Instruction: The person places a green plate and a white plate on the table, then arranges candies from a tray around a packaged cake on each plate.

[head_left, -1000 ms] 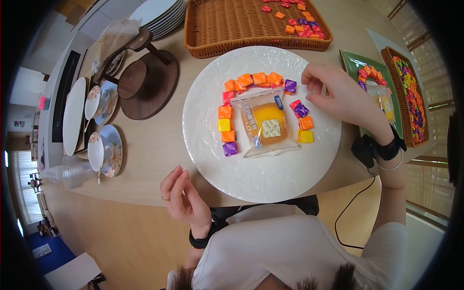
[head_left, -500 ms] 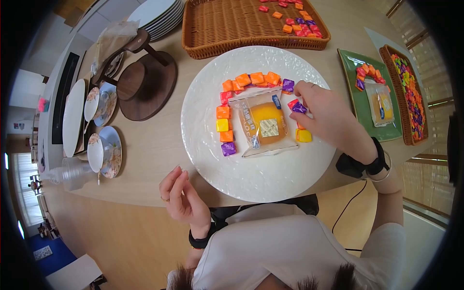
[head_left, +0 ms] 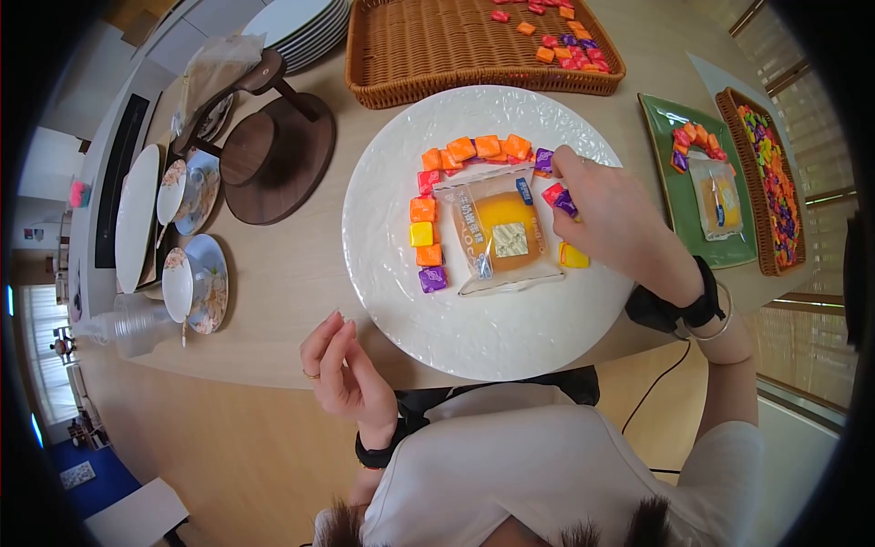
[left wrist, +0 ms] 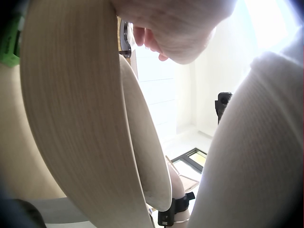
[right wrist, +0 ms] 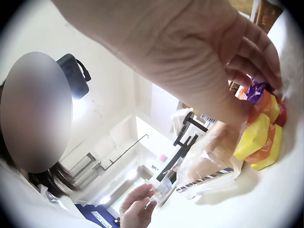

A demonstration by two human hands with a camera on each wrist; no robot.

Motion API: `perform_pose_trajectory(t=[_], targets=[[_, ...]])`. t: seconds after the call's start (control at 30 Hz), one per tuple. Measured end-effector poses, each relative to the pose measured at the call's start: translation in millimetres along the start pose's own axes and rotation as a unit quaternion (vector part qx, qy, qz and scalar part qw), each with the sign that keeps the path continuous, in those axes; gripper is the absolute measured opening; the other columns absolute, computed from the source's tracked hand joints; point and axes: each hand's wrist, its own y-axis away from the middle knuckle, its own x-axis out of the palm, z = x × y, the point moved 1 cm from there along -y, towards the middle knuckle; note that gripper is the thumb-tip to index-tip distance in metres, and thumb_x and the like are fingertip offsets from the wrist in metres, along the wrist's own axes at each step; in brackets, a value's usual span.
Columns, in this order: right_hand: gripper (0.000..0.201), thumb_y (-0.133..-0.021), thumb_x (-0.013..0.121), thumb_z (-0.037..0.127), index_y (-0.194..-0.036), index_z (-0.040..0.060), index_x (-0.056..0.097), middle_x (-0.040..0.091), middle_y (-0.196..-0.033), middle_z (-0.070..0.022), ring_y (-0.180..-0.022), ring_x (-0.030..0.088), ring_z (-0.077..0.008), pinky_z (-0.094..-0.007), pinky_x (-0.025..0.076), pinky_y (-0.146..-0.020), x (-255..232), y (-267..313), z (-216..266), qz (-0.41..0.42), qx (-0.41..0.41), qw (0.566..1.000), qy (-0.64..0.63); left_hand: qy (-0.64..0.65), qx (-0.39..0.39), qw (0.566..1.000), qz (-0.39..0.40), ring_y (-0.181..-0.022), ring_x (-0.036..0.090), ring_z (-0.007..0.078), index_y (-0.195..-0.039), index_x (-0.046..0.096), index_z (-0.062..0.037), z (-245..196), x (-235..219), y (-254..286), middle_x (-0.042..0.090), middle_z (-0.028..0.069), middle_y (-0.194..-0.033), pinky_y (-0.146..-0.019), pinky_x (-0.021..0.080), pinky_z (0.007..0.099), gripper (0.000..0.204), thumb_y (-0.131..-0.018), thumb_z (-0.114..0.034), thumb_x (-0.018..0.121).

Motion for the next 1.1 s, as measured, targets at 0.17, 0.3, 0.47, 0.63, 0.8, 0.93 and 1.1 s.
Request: perform_pose_trajectory(t=[0.17,0.3,0.47,0.63,0.8,0.93,1.1], targets=[[0.031,-0.081,0.064,0.008,-0.106,-0.002,0.048,0.065,-0.087,-0.0273,-0.083,0.064,-0.0438,-0.0487,0.051,-0.074,-4.2,-2.7,3.4,0.02,0.05,0.998,-0.029,0.001,0.004,1.0,-0.003,-0.108,0.062,0.0262,-0.108,0.069,0.0001,1.0,-0.3,0.0,0.062,0.0153,-0.119,-0.092,0.051,0.0338,0.029,-0.09,0.016,0.054],[0.031,-0.08,0.064,0.007,-0.105,-0.0018,0.048,0.065,-0.088,-0.0274,-0.083,0.064,-0.0443,-0.0486,0.051,-0.075,-12.7,-6.7,5.2,0.005,0.048,0.998,-0.041,0.003,-0.002,1.0,-0.002,-0.108,0.062,0.0264,-0.108,0.07,0.0001,-0.4,-0.4,-0.6,0.063,0.0153,-0.118,-0.091,0.051,0.0344,0.03,-0.088,0.016,0.053],[0.03,-0.079,0.062,0.003,-0.103,-0.0063,0.048,0.064,-0.082,-0.0251,-0.081,0.065,-0.0422,-0.0486,0.052,-0.073,-11.2,-10.8,8.2,-0.001,0.002,1.0,-0.011,0.003,-0.005,1.0,-0.006,-0.107,0.061,0.0264,-0.107,0.07,0.0002,-0.5,0.2,-0.5,0.063,0.0154,-0.118,-0.091,0.05,0.0347,0.03,-0.087,0.016,0.053],[0.031,-0.081,0.065,0.003,-0.105,-0.0035,0.048,0.064,-0.087,-0.0251,-0.083,0.065,-0.0416,-0.0464,0.052,-0.073,-12.2,-9.1,5.0,0.011,0.024,0.999,-0.047,0.007,-0.007,1.0,-0.004,-0.107,0.061,0.0263,-0.107,0.07,0.0003,-0.8,0.2,-0.5,0.063,0.0153,-0.118,-0.091,0.05,0.0345,0.031,-0.087,0.017,0.053],[0.031,-0.083,0.068,0.002,-0.106,-0.0008,0.048,0.064,-0.088,-0.0232,-0.08,0.064,-0.0391,-0.042,0.052,-0.071,-16.1,-3.0,-6.3,-0.042,0.021,0.995,-0.084,0.012,-0.008,1.0,0.0,-0.108,0.061,0.0263,-0.107,0.07,0.0002,0.3,-0.2,-0.3,0.062,0.0152,-0.119,-0.091,0.05,0.0344,0.031,-0.087,0.017,0.052],[0.027,-0.083,0.068,0.003,-0.103,-0.0027,0.05,0.065,-0.087,-0.0248,-0.083,0.064,-0.0414,-0.0451,0.052,-0.073,-16.5,-5.3,-0.3,0.006,0.013,0.997,-0.079,0.006,-0.006,1.0,0.003,-0.108,0.061,0.0263,-0.107,0.07,0.0001,1.0,-0.6,0.0,0.062,0.0152,-0.119,-0.092,0.05,0.0343,0.031,-0.087,0.016,0.053],[0.026,-0.084,0.068,0.002,-0.103,-0.0016,0.051,0.065,-0.087,-0.021,-0.075,0.065,-0.034,-0.0372,0.053,-0.069,-10.5,-5.0,-0.2,-0.021,-0.007,0.998,-0.063,0.007,-0.007,1.0,-0.002,-0.108,0.06,0.0262,-0.108,0.07,0.0002,0.4,-0.8,-0.3,0.062,0.0152,-0.119,-0.091,0.05,0.0338,0.031,-0.088,0.016,0.052]])
